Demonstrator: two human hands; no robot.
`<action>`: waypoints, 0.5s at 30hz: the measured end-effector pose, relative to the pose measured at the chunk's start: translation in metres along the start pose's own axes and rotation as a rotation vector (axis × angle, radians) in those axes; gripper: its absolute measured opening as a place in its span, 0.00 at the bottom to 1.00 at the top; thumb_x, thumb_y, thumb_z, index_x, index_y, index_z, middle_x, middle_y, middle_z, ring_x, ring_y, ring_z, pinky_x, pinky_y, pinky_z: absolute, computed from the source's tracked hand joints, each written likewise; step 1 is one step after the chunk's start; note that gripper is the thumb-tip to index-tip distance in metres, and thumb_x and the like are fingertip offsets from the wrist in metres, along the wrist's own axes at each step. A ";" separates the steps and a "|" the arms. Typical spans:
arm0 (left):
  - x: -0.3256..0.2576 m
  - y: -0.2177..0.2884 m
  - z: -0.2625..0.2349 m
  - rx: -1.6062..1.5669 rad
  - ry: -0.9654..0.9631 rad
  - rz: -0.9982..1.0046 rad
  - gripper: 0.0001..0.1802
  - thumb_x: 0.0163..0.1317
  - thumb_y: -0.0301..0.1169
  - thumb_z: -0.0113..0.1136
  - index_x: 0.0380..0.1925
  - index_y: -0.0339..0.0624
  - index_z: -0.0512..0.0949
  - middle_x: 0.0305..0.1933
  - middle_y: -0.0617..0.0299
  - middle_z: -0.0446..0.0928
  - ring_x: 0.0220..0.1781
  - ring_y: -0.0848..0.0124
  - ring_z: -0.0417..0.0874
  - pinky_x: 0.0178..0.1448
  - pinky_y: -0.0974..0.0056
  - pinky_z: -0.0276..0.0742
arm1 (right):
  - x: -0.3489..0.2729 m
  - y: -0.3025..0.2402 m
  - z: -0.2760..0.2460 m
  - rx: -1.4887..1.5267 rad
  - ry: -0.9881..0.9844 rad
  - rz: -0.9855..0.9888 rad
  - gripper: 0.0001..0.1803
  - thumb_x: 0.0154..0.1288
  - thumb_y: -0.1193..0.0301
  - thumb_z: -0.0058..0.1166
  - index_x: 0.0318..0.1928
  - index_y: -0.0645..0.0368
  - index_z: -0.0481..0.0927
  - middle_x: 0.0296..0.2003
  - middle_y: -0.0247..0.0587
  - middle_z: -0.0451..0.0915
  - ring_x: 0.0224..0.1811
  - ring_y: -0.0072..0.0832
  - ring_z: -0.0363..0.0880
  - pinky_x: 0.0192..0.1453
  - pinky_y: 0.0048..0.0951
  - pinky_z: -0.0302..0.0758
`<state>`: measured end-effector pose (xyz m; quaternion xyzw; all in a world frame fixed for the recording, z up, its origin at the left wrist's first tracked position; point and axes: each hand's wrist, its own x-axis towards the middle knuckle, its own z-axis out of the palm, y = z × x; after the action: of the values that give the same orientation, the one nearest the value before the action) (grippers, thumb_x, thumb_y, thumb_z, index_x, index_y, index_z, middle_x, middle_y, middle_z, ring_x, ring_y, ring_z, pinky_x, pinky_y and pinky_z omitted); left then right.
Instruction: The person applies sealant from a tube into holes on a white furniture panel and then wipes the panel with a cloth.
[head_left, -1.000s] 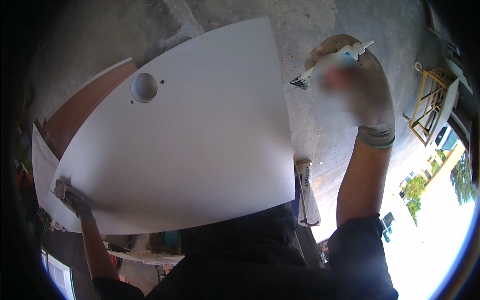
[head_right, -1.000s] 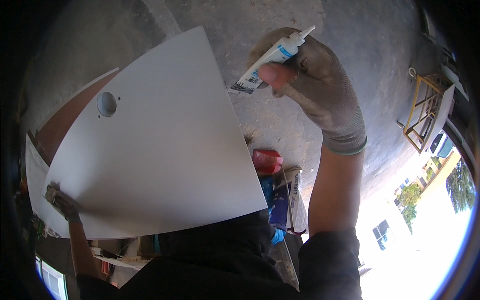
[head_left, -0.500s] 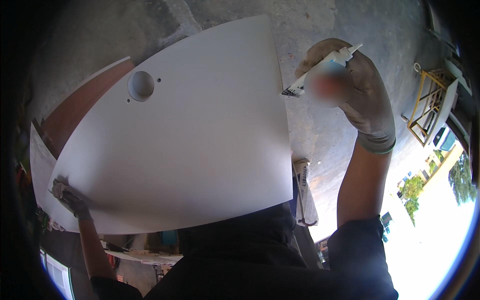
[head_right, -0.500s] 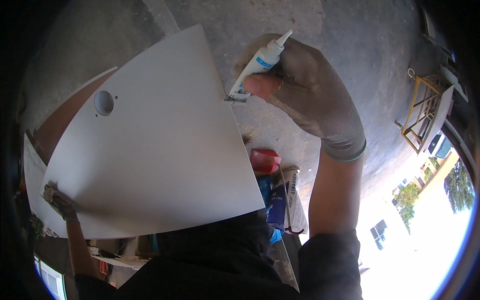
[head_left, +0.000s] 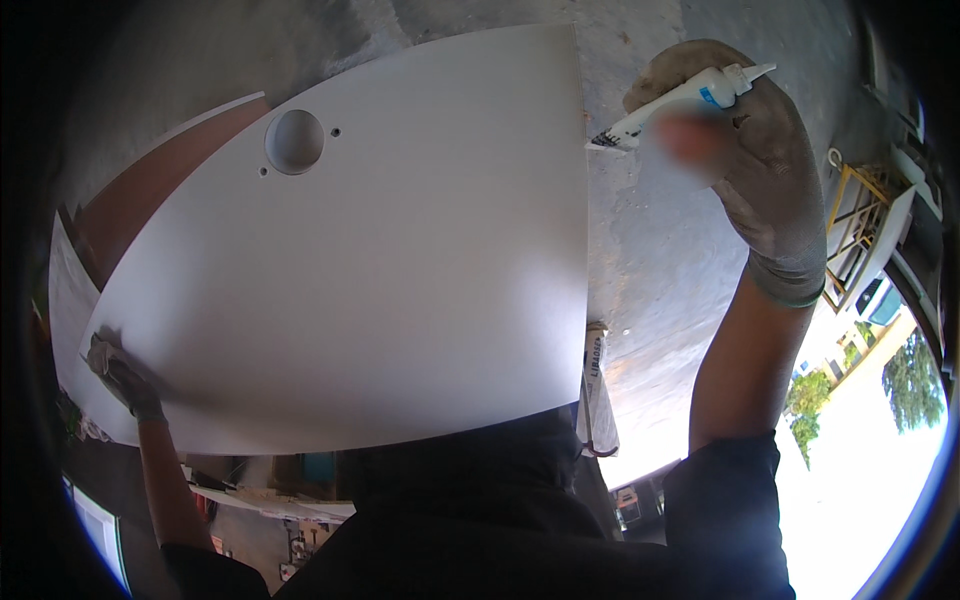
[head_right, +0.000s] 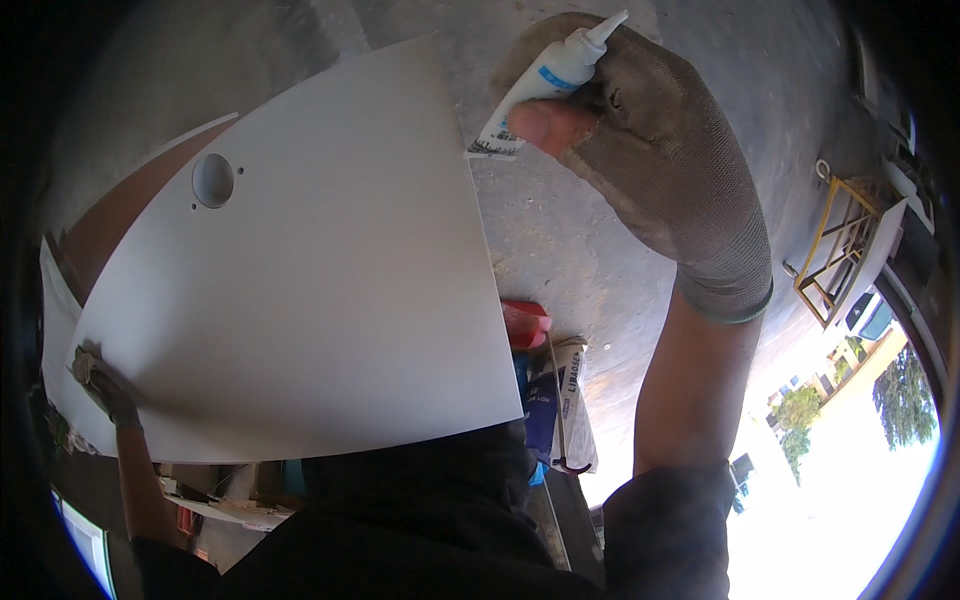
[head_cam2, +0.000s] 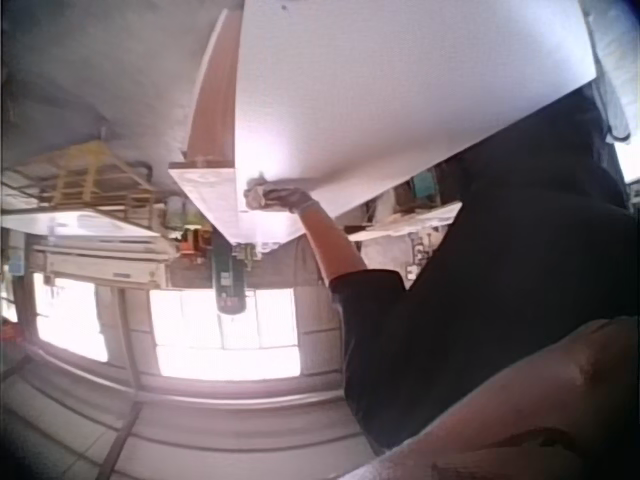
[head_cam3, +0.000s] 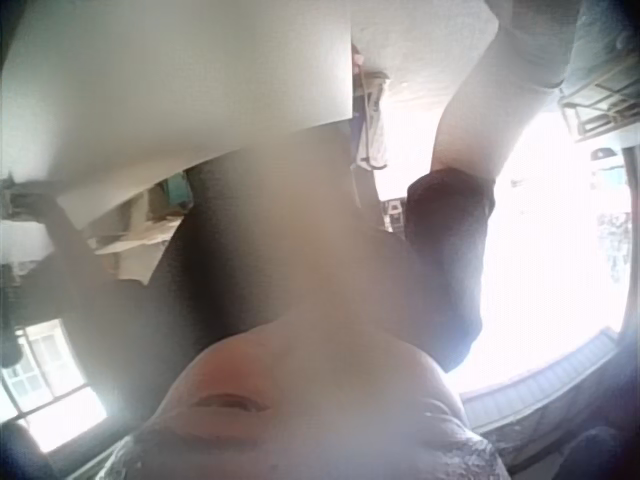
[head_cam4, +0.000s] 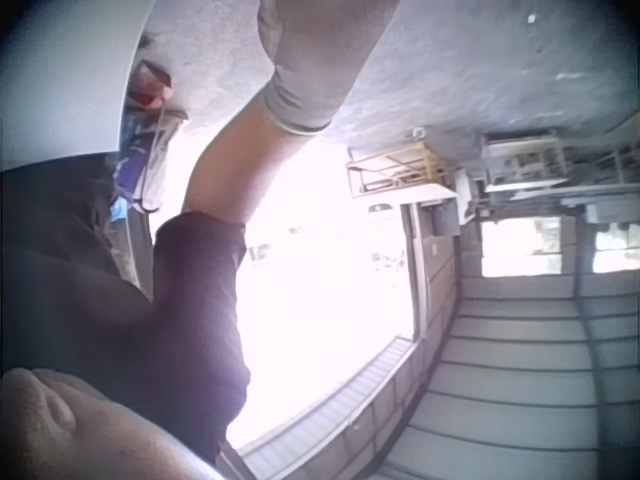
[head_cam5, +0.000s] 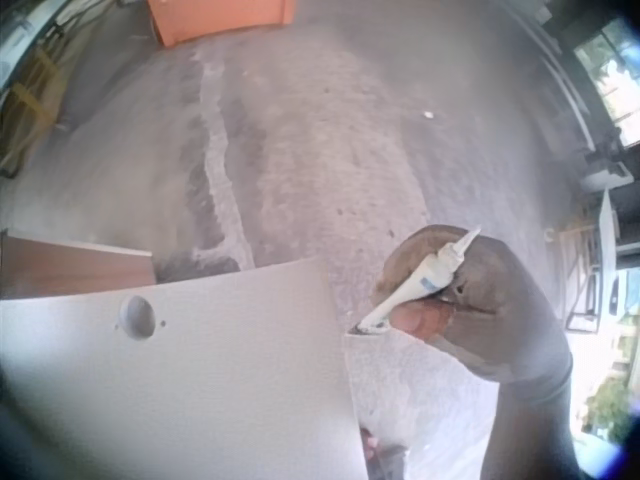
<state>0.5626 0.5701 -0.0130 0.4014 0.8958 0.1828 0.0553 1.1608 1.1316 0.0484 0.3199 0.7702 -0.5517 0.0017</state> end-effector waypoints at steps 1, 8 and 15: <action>0.000 0.000 0.000 -0.015 0.001 -0.006 0.41 0.76 0.65 0.35 0.61 0.35 0.70 0.58 0.57 0.69 0.63 0.62 0.72 0.69 0.54 0.67 | 0.002 -0.002 -0.002 -0.034 0.049 0.003 0.16 0.65 0.70 0.61 0.49 0.66 0.80 0.44 0.45 0.83 0.45 0.28 0.82 0.50 0.29 0.78; -0.001 -0.016 -0.001 0.010 0.006 0.018 0.36 0.78 0.58 0.37 0.63 0.33 0.70 0.60 0.54 0.70 0.64 0.60 0.72 0.71 0.54 0.66 | -0.004 -0.010 0.008 0.091 -0.142 -0.013 0.14 0.65 0.68 0.65 0.46 0.63 0.81 0.37 0.40 0.82 0.39 0.27 0.81 0.46 0.28 0.79; 0.000 -0.029 -0.004 0.023 -0.010 -0.033 0.36 0.80 0.55 0.34 0.66 0.32 0.68 0.62 0.51 0.70 0.65 0.58 0.72 0.72 0.53 0.67 | 0.001 -0.006 0.008 -0.053 0.162 -0.144 0.12 0.67 0.67 0.65 0.45 0.61 0.82 0.34 0.38 0.82 0.31 0.25 0.80 0.37 0.27 0.77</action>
<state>0.5416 0.5515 -0.0199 0.3881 0.9041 0.1694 0.0582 1.1544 1.1239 0.0497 0.3072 0.8032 -0.5020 -0.0919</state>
